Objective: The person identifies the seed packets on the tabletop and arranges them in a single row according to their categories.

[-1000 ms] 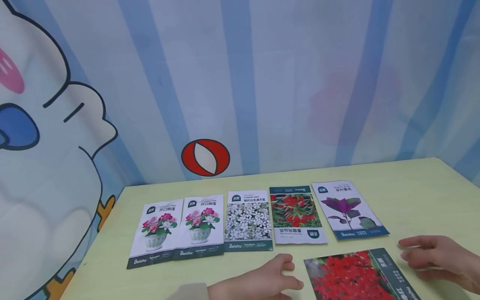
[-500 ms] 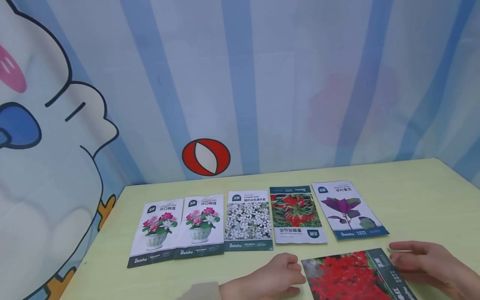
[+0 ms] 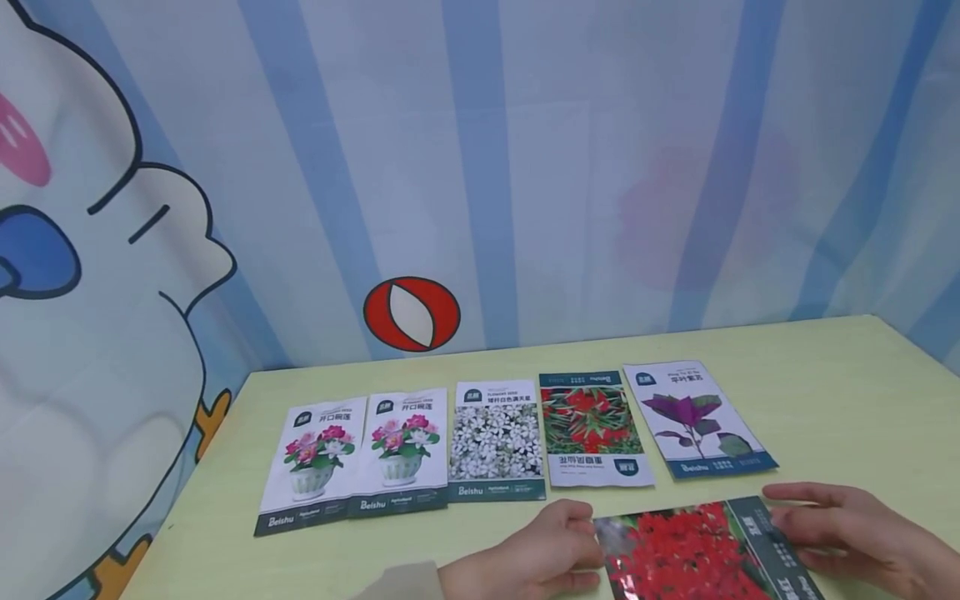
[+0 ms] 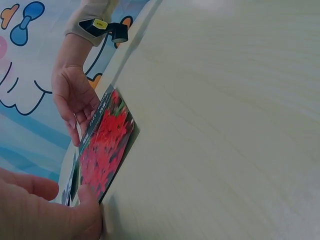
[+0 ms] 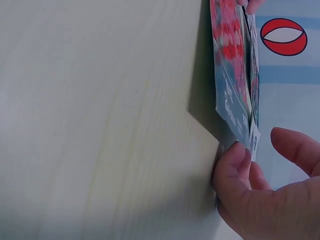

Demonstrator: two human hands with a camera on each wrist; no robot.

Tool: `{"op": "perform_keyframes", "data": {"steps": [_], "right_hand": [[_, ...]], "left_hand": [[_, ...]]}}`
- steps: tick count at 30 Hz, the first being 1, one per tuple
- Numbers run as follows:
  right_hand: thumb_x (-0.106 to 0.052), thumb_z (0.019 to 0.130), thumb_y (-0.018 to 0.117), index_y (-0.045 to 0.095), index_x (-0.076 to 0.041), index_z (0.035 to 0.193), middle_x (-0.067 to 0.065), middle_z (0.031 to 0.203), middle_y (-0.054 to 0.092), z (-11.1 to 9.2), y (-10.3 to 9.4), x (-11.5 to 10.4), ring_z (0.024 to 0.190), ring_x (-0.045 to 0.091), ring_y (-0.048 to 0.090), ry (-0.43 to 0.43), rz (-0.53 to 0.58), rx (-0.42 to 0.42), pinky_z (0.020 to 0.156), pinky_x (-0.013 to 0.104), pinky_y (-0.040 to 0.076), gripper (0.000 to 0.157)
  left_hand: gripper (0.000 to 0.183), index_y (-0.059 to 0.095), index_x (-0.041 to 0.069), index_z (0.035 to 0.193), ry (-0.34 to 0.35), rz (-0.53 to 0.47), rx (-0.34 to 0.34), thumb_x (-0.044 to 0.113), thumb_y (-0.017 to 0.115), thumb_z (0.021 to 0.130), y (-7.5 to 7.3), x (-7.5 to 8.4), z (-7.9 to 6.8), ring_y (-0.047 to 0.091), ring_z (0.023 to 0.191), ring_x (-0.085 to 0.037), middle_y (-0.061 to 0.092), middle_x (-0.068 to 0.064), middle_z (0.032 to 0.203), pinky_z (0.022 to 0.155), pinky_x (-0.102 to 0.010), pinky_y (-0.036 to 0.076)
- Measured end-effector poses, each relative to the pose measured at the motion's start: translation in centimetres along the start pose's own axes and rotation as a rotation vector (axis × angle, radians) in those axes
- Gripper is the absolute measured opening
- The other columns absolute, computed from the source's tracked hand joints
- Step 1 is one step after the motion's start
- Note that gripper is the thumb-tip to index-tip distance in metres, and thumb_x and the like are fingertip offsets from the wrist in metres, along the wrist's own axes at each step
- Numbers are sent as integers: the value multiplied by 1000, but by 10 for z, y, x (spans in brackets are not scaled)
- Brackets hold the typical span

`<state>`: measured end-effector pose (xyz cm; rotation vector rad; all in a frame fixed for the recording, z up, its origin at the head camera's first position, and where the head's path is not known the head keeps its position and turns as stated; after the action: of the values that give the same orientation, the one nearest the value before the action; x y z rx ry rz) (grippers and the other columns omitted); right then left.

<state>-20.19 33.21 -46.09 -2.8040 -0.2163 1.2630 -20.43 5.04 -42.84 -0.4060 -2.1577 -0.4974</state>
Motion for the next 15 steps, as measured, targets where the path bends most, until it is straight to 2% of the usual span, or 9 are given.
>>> {"op": "perform_keyframes", "data": {"steps": [4, 6, 8, 10, 11, 15], "right_hand": [[-9, 91, 58, 35, 4, 137, 22, 109, 52, -1, 2, 3, 99, 30, 50, 30, 126, -5, 81, 31, 51, 53], [-7, 91, 57, 42, 1, 132, 19, 105, 55, -1, 3, 5, 95, 29, 53, 42, 186, -9, 81, 30, 51, 45], [-8, 91, 58, 43, -1, 131, 18, 104, 57, 1, 5, 7, 95, 28, 55, 56, 221, -18, 82, 30, 51, 43], [-9, 91, 58, 46, -5, 129, 17, 105, 58, 4, 8, 10, 98, 28, 55, 70, 256, -72, 85, 30, 50, 40], [-11, 92, 58, 42, -4, 132, 18, 107, 57, 4, 9, 11, 99, 28, 54, 74, 253, -96, 86, 29, 49, 44], [-12, 93, 55, 52, -10, 119, 13, 106, 59, 4, 21, 12, 98, 24, 56, 69, 251, -265, 85, 25, 49, 26]], "left_hand": [[51, 32, -6, 129, 75, -35, 74, -11, 53, 83, -4, 2, -1, 52, 88, -21, 43, -17, 111, 73, -30, 50], [48, 34, -3, 126, 117, -44, 107, -9, 56, 84, -6, 5, 0, 49, 80, -17, 44, -15, 107, 63, -24, 46], [43, 38, -2, 122, 154, -31, 138, -8, 57, 84, -9, 8, 1, 49, 74, -15, 49, -13, 101, 58, -22, 42], [36, 44, -2, 117, 181, -9, 155, -7, 56, 84, -11, 11, 3, 48, 70, -13, 55, -9, 94, 54, -21, 40], [32, 47, -2, 114, 187, 0, 162, -6, 55, 84, -12, 13, 4, 48, 68, -12, 57, -6, 91, 53, -20, 38], [23, 56, 0, 107, 204, -9, 180, -3, 56, 84, -18, 20, 5, 50, 66, -8, 62, -1, 85, 52, -20, 38]]}}
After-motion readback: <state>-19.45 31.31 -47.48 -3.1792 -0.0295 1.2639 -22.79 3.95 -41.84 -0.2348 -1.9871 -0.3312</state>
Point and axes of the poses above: each hand's wrist, its own z-axis towards the middle knuckle, its own y-axis out of the palm, x = y × z, the point moved 9 cm from there along z, towards the middle knuckle
